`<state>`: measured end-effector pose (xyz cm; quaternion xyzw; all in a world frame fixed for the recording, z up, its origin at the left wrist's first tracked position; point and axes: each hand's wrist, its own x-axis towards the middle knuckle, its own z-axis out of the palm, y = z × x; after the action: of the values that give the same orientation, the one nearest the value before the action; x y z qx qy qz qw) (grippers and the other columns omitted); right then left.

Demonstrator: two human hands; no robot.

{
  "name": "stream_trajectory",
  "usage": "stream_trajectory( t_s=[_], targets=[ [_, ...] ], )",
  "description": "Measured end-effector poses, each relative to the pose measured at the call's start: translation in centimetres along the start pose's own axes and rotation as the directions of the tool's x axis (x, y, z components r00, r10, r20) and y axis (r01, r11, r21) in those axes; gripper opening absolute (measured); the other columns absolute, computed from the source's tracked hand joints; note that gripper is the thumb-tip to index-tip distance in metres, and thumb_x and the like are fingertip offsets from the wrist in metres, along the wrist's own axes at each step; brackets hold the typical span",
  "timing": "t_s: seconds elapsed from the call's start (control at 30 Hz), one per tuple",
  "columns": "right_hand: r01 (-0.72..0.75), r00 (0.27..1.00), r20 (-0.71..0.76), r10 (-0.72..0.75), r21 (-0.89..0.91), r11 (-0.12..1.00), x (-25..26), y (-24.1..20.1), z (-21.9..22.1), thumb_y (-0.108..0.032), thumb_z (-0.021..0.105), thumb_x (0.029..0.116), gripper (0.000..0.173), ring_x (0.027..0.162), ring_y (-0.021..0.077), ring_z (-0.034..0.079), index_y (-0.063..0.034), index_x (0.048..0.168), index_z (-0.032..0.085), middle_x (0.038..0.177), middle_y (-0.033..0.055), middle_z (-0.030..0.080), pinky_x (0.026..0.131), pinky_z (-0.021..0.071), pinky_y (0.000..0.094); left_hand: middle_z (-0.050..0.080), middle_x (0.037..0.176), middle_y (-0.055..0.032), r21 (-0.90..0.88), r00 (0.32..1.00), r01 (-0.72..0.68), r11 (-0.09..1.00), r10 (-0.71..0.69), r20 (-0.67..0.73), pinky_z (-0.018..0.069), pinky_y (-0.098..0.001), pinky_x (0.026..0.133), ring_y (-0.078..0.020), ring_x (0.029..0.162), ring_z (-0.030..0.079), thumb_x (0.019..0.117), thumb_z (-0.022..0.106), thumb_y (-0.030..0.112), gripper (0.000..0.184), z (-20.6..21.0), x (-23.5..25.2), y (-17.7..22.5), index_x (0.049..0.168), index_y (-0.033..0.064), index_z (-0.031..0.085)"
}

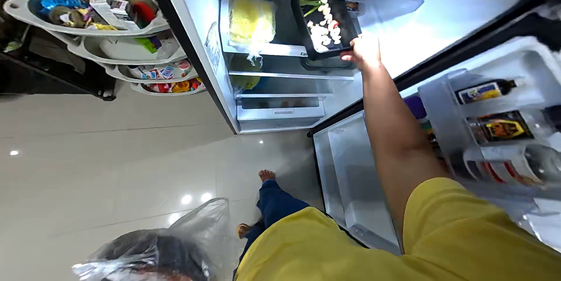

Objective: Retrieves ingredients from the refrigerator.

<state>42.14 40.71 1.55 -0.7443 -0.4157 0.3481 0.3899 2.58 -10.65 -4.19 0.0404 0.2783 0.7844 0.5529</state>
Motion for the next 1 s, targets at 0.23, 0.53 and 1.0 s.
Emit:
stream_trajectory(
  t_s=[0.23,0.53,1.0],
  targets=[
    [0.076,0.989,0.124,-0.075,-0.008,0.997,-18.5,9.1,-2.4,-0.009,0.048,0.1031,0.033,0.07,0.0246,0.073,0.0042,0.13,0.06,0.101,0.0207,0.071,0.067,0.0647,0.043,0.076,0.109,-0.0031,0.163,0.978,0.175,0.971,-0.19,0.084,0.063,-0.0346,0.084,-0.0134,0.099,0.074,0.0845,0.078,0.036,0.035,-4.1,-2.1,2.8,0.113,0.0152,0.075],
    [0.033,0.755,0.651,0.084,-0.166,0.986,-40.1,19.2,6.7,-0.008,0.05,0.1043,0.03,0.086,0.0248,0.071,0.0022,0.127,0.066,0.118,0.0221,0.065,0.078,0.062,0.0388,0.078,0.105,-0.0003,0.265,0.919,0.328,0.907,-0.372,0.134,0.0636,-0.0337,0.081,-0.0111,0.095,0.075,0.0863,0.075,0.042,0.033,-8.0,-5.9,2.1,0.112,0.021,0.078],
    [0.345,0.486,0.862,-0.143,-0.04,0.938,-46.3,20.0,8.8,-0.011,0.057,0.0984,0.029,0.113,0.032,0.063,-0.0013,0.123,0.069,0.127,0.022,0.062,0.095,0.0513,0.0465,0.078,0.097,-0.0023,0.338,0.875,0.471,0.815,-0.479,-0.067,0.0645,-0.0346,0.073,-0.0128,0.086,0.076,0.0811,0.08,0.045,0.034,-10.5,-8.9,2.4,0.106,0.0225,0.078]
  ],
)
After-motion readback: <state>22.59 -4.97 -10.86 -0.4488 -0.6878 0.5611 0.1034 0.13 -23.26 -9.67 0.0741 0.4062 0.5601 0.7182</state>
